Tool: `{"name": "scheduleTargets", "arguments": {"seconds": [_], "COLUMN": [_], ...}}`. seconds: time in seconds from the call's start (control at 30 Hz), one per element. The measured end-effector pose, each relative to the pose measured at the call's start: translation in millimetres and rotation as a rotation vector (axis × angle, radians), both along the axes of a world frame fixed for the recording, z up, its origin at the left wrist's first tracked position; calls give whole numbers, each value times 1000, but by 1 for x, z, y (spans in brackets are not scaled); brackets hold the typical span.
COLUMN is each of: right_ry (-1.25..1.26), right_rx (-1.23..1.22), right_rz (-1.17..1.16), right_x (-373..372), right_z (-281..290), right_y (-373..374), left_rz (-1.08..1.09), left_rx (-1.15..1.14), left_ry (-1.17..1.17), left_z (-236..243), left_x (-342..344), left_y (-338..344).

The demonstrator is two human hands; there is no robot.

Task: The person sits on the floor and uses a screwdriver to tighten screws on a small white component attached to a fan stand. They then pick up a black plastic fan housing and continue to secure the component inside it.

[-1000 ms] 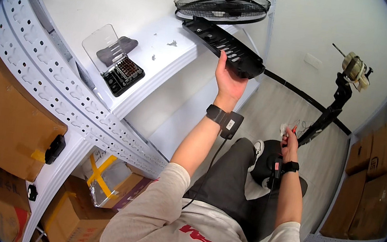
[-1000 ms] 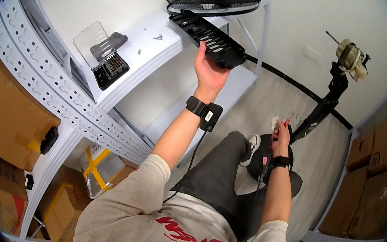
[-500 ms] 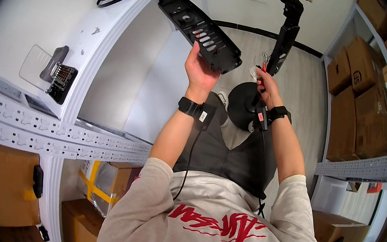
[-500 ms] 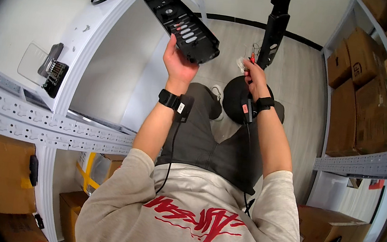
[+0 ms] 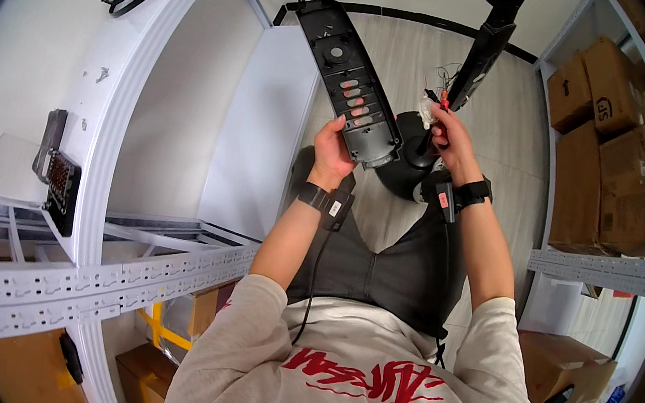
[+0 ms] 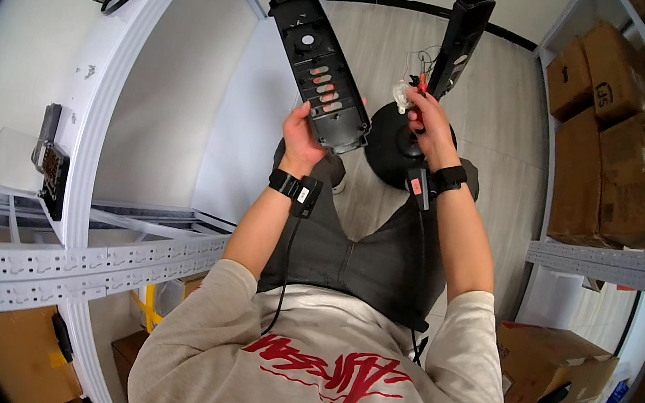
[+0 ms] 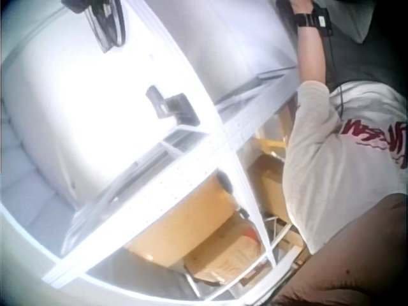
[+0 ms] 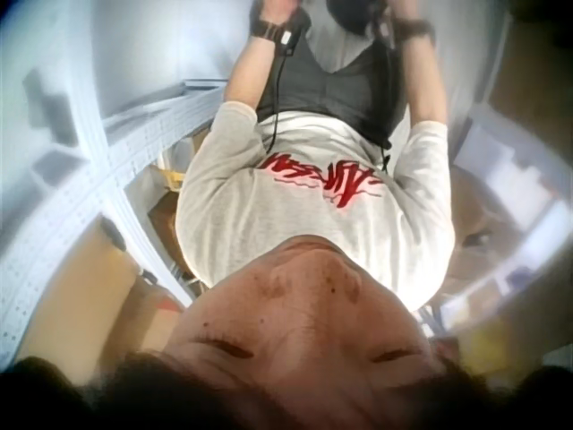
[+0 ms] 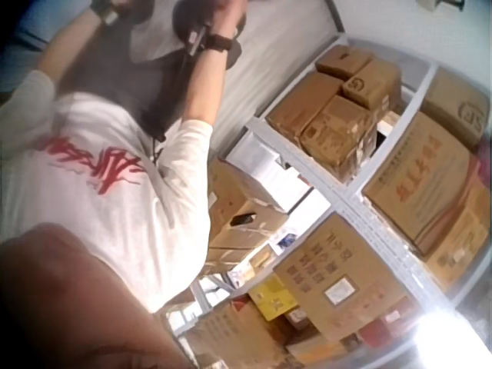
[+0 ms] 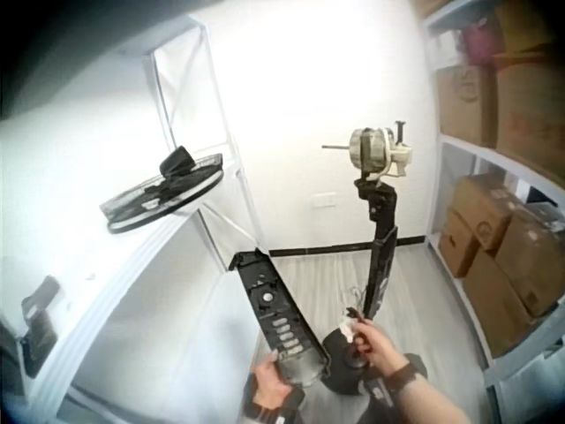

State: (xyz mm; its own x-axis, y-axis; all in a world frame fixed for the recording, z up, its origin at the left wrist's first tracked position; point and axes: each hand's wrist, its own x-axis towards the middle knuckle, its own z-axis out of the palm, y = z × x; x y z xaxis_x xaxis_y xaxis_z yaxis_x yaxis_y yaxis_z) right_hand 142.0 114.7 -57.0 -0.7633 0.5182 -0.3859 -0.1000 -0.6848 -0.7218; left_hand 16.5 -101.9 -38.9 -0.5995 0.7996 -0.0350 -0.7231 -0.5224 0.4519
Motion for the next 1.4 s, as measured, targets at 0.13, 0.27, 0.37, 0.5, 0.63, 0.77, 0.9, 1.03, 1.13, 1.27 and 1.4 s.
{"name": "scheduleTargets", "arguments": {"seconds": [0.13, 0.27, 0.37, 0.5, 0.63, 0.77, 0.9, 1.03, 1.13, 1.27, 1.4], "right_ry": [33, 76, 104, 99, 18, -51, -89, -132, -180, -229, -269], "right_rx": [-66, -117, -124, -123, -44, -9, 21, 60, 106, 154, 152], "right_rz": [-3, 32, 40, 45, 43, 28, 6, 13, 25, 50, 47], "right_x": [-4, -14, -19, -27, -34, -39, -40, -39, -38, -31, -29], "right_z": [-6, -2, 6, 4, -5, -18, -28, -32, -30, -33, -32], "right_y": [6, 3, -4, -12, -21, -25, -30, -36, -43, -43, -49], "left_rz": [-204, -173, -264, -245, -224, -279, -230, -235, -223, -211, -184], "left_rx": [49, -108, -99, -243, -296, -327, -314, -296, -320, -320, -297], "left_ry": [-92, -52, -66, -42, -29, 17, 90, 35, 32, 6, 10], "left_z": [-20, -55, -65, -89, -100, -96, -99, -101, -104, -102, -117], "left_x": [-11, -26, -28, -35, -32, -31, -28, -31, -33, -30, -32], "left_y": [2, 2, 8, 14, 19, 21, 26, 24, 23, 25, 26]}}
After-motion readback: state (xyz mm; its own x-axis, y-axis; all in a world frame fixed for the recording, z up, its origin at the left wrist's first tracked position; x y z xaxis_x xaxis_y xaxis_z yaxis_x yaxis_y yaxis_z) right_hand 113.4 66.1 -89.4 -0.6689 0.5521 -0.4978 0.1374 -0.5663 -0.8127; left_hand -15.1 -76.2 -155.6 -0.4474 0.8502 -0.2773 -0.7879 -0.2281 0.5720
